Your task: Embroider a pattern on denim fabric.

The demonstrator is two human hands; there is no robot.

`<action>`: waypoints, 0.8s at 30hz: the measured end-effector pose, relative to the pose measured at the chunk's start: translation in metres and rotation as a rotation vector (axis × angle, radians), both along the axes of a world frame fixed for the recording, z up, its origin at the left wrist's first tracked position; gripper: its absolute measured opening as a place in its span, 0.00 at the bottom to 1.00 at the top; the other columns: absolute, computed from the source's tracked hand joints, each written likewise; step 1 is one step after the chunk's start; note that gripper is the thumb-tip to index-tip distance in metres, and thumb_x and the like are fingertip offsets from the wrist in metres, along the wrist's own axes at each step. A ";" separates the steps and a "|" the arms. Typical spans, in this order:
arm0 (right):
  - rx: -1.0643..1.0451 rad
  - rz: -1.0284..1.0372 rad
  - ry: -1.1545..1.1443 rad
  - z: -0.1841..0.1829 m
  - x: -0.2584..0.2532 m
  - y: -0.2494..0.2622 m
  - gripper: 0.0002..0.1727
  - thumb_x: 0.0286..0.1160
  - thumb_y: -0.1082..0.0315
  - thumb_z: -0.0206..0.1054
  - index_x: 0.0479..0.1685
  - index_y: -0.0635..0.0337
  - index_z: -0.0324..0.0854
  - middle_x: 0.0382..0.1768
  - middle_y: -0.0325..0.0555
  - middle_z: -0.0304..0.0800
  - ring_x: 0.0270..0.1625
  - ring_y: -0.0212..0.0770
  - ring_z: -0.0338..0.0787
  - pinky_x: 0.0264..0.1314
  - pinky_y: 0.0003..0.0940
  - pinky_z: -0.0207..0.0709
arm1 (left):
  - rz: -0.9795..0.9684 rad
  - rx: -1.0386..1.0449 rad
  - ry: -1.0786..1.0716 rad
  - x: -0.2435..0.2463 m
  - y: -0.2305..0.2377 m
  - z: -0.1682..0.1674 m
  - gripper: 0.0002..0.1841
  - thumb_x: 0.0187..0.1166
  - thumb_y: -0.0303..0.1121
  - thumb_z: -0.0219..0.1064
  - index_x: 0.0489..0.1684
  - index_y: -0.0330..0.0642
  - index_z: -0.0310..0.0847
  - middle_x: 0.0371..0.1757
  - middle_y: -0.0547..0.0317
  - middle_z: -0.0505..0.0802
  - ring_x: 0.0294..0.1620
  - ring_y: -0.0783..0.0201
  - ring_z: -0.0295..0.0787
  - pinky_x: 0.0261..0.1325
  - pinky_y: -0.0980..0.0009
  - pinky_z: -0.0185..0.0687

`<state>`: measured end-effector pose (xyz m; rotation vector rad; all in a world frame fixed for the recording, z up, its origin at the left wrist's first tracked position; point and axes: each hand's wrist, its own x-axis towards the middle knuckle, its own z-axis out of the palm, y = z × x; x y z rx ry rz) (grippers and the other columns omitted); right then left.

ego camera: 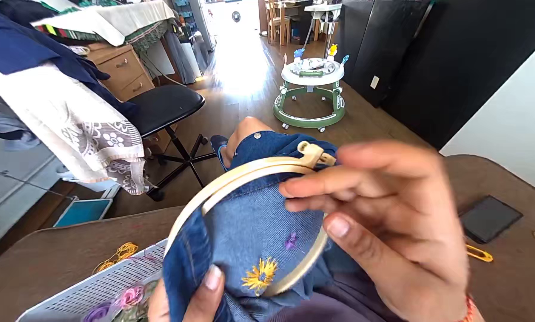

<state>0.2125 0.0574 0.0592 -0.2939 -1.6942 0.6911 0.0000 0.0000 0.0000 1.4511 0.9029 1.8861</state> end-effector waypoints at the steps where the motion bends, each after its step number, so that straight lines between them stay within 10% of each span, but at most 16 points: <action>1: -0.005 0.001 -0.024 -0.010 0.005 0.004 0.17 0.84 0.73 0.61 0.69 0.51 0.72 0.61 0.43 0.91 0.58 0.42 0.95 0.58 0.35 0.93 | -0.047 -0.084 -0.102 0.001 0.000 -0.001 0.11 0.82 0.32 0.66 0.56 0.57 0.88 0.48 0.78 0.97 0.51 0.83 0.92 0.59 0.81 0.87; 6: 0.126 -0.305 -0.368 -0.071 0.023 0.003 0.07 0.84 0.64 0.64 0.51 0.52 0.85 0.60 0.39 0.88 0.63 0.31 0.87 0.63 0.25 0.85 | -0.259 -0.456 -0.595 0.009 0.003 -0.020 0.13 0.84 0.26 0.52 0.51 0.43 0.85 0.43 0.57 0.99 0.47 0.68 0.97 0.55 0.67 0.93; 13: 0.128 -0.513 -0.520 -0.101 0.013 -0.006 0.10 0.86 0.53 0.64 0.48 0.46 0.88 0.57 0.33 0.90 0.68 0.32 0.81 0.73 0.29 0.71 | -0.426 -0.502 -0.726 0.017 -0.006 -0.043 0.12 0.79 0.28 0.61 0.43 0.46 0.94 0.44 0.55 0.99 0.49 0.67 0.97 0.58 0.66 0.92; 24: -0.184 -0.063 -0.115 -0.081 0.006 -0.008 0.16 0.94 0.54 0.52 0.41 0.53 0.77 0.37 0.36 0.90 0.58 0.36 0.92 0.77 0.42 0.80 | -0.635 -0.369 -0.693 0.007 -0.011 -0.052 0.12 0.80 0.32 0.66 0.54 0.46 0.94 0.51 0.57 0.98 0.56 0.68 0.95 0.65 0.68 0.88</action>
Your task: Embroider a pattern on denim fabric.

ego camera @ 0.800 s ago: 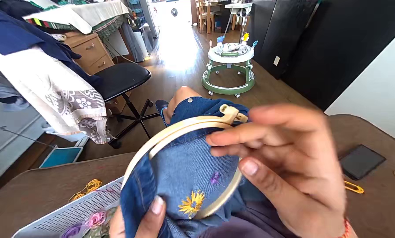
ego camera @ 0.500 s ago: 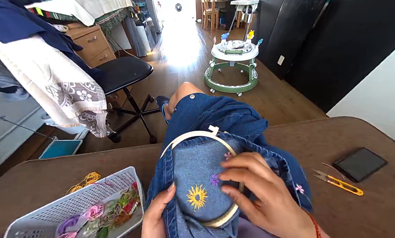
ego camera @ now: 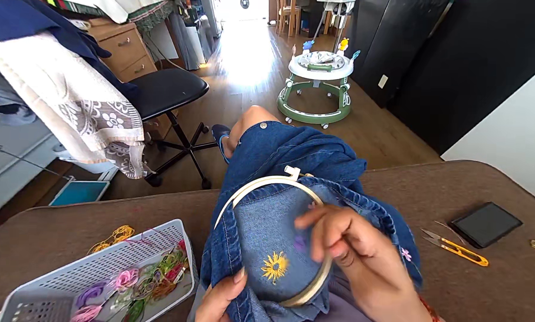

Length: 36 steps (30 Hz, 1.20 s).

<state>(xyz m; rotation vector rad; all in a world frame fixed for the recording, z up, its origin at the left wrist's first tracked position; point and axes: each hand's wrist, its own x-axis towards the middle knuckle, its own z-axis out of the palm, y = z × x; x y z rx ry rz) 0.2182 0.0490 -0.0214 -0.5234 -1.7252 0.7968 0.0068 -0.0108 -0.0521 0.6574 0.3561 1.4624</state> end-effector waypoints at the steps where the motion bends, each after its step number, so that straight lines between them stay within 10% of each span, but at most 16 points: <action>1: -0.066 0.043 0.075 0.002 0.001 0.000 0.15 0.94 0.55 0.52 0.41 0.53 0.78 0.35 0.37 0.90 0.53 0.36 0.94 0.73 0.42 0.83 | -0.033 0.013 -0.035 -0.001 0.002 -0.002 0.13 0.81 0.32 0.65 0.55 0.46 0.94 0.52 0.56 0.98 0.57 0.67 0.95 0.66 0.67 0.88; 5: 0.086 -0.247 -0.025 -0.001 0.004 0.002 0.11 0.92 0.56 0.57 0.44 0.49 0.77 0.39 0.34 0.91 0.52 0.34 0.95 0.61 0.34 0.90 | -0.118 0.023 -0.196 -0.001 0.007 -0.008 0.15 0.83 0.34 0.63 0.58 0.42 0.92 0.56 0.51 0.97 0.62 0.62 0.93 0.70 0.60 0.85; 10: 0.259 -0.383 -0.365 -0.008 0.015 0.002 0.12 0.90 0.54 0.59 0.54 0.49 0.81 0.58 0.34 0.87 0.71 0.32 0.82 0.74 0.32 0.78 | -0.113 -0.006 -0.273 -0.003 0.007 -0.008 0.15 0.82 0.36 0.64 0.57 0.41 0.92 0.56 0.49 0.96 0.62 0.60 0.93 0.69 0.58 0.86; 19: 0.215 -0.300 -0.401 -0.011 0.022 0.003 0.13 0.91 0.57 0.56 0.58 0.48 0.84 0.58 0.33 0.89 0.67 0.31 0.85 0.73 0.36 0.78 | -0.147 -0.003 -0.298 -0.005 0.008 -0.008 0.16 0.82 0.37 0.63 0.58 0.41 0.92 0.57 0.49 0.96 0.63 0.59 0.93 0.70 0.58 0.85; 25: 0.328 -0.421 -0.450 -0.017 0.004 0.003 0.13 0.90 0.52 0.58 0.41 0.45 0.83 0.46 0.29 0.92 0.65 0.28 0.85 0.76 0.37 0.64 | -0.169 0.043 -0.255 -0.005 0.007 -0.009 0.16 0.82 0.36 0.62 0.59 0.42 0.92 0.57 0.52 0.97 0.63 0.63 0.93 0.70 0.61 0.85; 30: 0.378 -0.364 -0.383 -0.013 -0.016 -0.003 0.12 0.94 0.59 0.49 0.42 0.48 0.75 0.39 0.34 0.89 0.58 0.29 0.86 0.73 0.36 0.62 | -0.194 0.110 -0.239 -0.009 0.006 -0.010 0.17 0.84 0.36 0.61 0.61 0.42 0.91 0.59 0.54 0.96 0.65 0.64 0.92 0.72 0.63 0.83; 36: 0.047 -0.041 0.094 -0.011 -0.021 -0.002 0.16 0.92 0.55 0.55 0.39 0.56 0.77 0.35 0.37 0.85 0.48 0.30 0.89 0.61 0.29 0.83 | -0.195 0.047 -0.301 -0.004 0.009 -0.013 0.17 0.84 0.39 0.62 0.61 0.41 0.90 0.59 0.50 0.96 0.65 0.60 0.92 0.71 0.59 0.84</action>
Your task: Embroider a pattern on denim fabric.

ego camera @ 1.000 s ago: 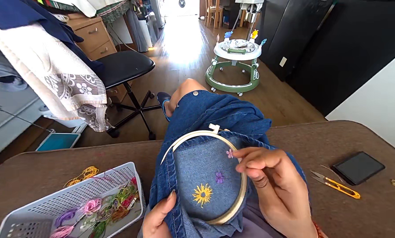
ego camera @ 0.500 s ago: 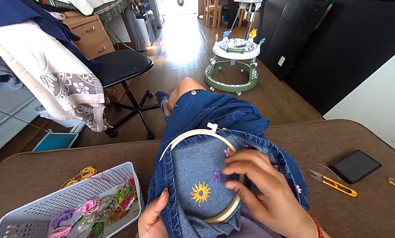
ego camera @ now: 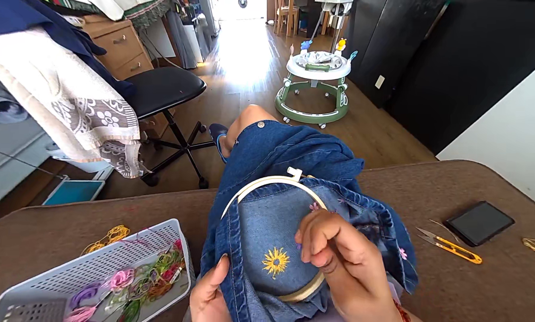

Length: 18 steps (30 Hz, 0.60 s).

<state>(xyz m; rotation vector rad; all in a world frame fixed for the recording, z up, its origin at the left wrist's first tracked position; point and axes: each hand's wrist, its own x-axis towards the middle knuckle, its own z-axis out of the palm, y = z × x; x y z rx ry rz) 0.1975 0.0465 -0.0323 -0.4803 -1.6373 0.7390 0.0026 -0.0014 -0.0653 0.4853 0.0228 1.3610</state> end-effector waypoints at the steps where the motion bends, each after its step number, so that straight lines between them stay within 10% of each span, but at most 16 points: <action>1: -0.059 0.066 0.078 0.004 0.000 -0.001 0.15 0.92 0.56 0.56 0.41 0.56 0.77 0.36 0.37 0.87 0.47 0.30 0.91 0.58 0.29 0.86 | -0.010 0.000 -0.009 0.000 0.000 0.000 0.18 0.84 0.39 0.61 0.61 0.41 0.90 0.59 0.50 0.95 0.65 0.60 0.92 0.72 0.58 0.84; 6: -0.255 0.131 0.214 0.039 0.033 -0.006 0.11 0.90 0.53 0.58 0.43 0.46 0.80 0.27 0.26 0.77 0.24 0.19 0.77 0.26 0.14 0.73 | 0.022 -0.038 -0.021 0.000 0.001 0.001 0.17 0.84 0.39 0.61 0.60 0.41 0.90 0.58 0.49 0.95 0.64 0.59 0.92 0.71 0.57 0.85; 18: 0.030 -0.333 0.015 0.059 0.101 -0.012 0.06 0.86 0.51 0.64 0.44 0.39 0.79 0.30 0.22 0.82 0.22 0.18 0.77 0.22 0.12 0.72 | -0.003 -0.047 -0.016 0.001 0.003 0.001 0.18 0.85 0.40 0.60 0.62 0.41 0.90 0.60 0.48 0.95 0.66 0.58 0.91 0.72 0.57 0.84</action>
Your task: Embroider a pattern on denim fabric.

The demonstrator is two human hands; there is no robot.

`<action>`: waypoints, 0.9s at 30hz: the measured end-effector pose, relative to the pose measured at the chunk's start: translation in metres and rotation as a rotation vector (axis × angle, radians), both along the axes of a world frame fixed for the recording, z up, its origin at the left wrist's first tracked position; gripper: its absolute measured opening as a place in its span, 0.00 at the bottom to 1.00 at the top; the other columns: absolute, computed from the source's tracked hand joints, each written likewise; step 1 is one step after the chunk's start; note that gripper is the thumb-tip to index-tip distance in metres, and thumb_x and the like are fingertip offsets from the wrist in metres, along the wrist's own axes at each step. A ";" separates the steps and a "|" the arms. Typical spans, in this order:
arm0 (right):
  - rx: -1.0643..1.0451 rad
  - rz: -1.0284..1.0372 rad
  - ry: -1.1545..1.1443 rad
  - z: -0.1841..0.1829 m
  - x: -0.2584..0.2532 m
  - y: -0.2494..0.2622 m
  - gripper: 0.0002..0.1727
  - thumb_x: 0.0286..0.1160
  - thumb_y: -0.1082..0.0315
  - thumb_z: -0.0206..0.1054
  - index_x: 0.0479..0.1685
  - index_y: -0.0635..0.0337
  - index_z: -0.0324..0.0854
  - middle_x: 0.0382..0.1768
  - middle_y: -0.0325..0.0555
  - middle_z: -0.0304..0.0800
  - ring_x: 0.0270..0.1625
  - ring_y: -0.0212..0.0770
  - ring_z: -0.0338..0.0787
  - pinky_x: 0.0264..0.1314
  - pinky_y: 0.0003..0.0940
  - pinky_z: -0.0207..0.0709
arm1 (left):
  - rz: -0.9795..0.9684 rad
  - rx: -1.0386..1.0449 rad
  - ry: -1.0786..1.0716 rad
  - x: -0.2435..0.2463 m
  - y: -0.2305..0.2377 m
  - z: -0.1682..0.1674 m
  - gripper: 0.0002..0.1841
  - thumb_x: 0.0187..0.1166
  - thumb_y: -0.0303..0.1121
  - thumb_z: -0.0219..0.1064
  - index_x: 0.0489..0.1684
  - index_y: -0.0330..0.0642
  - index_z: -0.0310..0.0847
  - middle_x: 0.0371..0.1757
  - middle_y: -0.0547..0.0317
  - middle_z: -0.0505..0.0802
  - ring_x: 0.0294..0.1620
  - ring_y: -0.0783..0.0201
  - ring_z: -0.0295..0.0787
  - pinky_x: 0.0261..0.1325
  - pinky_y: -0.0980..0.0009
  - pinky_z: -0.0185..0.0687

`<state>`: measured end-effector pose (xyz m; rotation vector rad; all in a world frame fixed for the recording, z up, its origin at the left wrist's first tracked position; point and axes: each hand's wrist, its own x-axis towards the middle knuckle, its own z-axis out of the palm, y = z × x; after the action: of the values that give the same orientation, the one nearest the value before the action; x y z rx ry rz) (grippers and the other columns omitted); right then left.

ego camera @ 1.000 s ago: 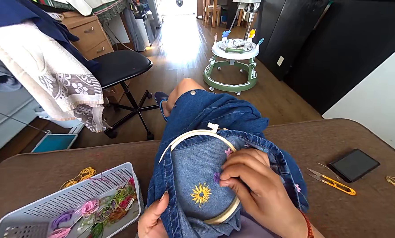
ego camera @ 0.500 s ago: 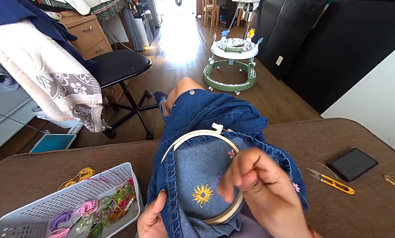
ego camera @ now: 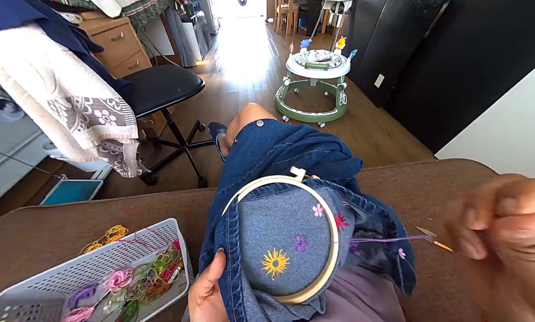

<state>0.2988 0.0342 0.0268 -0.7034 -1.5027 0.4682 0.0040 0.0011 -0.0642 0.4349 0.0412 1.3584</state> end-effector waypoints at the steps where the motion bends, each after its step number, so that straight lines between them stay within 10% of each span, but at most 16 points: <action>1: 0.016 -0.048 -0.031 -0.003 -0.003 0.001 0.06 0.86 0.51 0.64 0.45 0.38 0.78 0.32 0.22 0.83 0.23 0.18 0.78 0.22 0.12 0.73 | 0.003 0.002 -0.001 -0.001 0.001 -0.001 0.18 0.85 0.40 0.60 0.62 0.41 0.90 0.60 0.48 0.95 0.66 0.58 0.91 0.72 0.56 0.84; 9: -0.066 0.193 0.123 0.008 -0.027 -0.004 0.05 0.87 0.55 0.63 0.48 0.43 0.80 0.31 0.25 0.81 0.23 0.18 0.76 0.23 0.11 0.72 | -0.131 0.245 0.089 -0.002 0.009 -0.010 0.16 0.82 0.32 0.63 0.63 0.43 0.90 0.60 0.58 0.96 0.65 0.69 0.91 0.71 0.69 0.83; 19: 0.013 0.196 0.319 0.022 0.003 -0.002 0.04 0.85 0.63 0.66 0.45 0.52 0.78 0.28 0.33 0.80 0.18 0.24 0.76 0.18 0.15 0.73 | -0.253 0.085 0.039 0.001 0.013 -0.007 0.17 0.85 0.36 0.61 0.65 0.41 0.88 0.62 0.51 0.94 0.67 0.61 0.90 0.75 0.61 0.82; 24: -0.129 0.043 -0.066 0.004 0.001 -0.018 0.05 0.85 0.52 0.65 0.50 0.38 0.81 0.35 0.23 0.85 0.25 0.19 0.84 0.23 0.15 0.82 | -0.169 0.085 0.080 -0.002 0.009 -0.010 0.16 0.85 0.36 0.62 0.63 0.43 0.90 0.60 0.53 0.95 0.66 0.63 0.91 0.73 0.62 0.83; 27: -0.163 0.093 -0.318 -0.028 -0.026 -0.027 0.08 0.88 0.60 0.64 0.49 0.52 0.84 0.43 0.36 0.85 0.39 0.23 0.87 0.38 0.17 0.86 | -0.101 0.074 0.101 -0.002 0.005 -0.014 0.16 0.84 0.38 0.63 0.61 0.44 0.91 0.59 0.55 0.96 0.65 0.64 0.91 0.71 0.63 0.85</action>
<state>0.2724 0.0075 -0.0010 -0.8686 -1.8153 0.5737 0.0019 0.0065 -0.0778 0.5601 0.0518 1.2404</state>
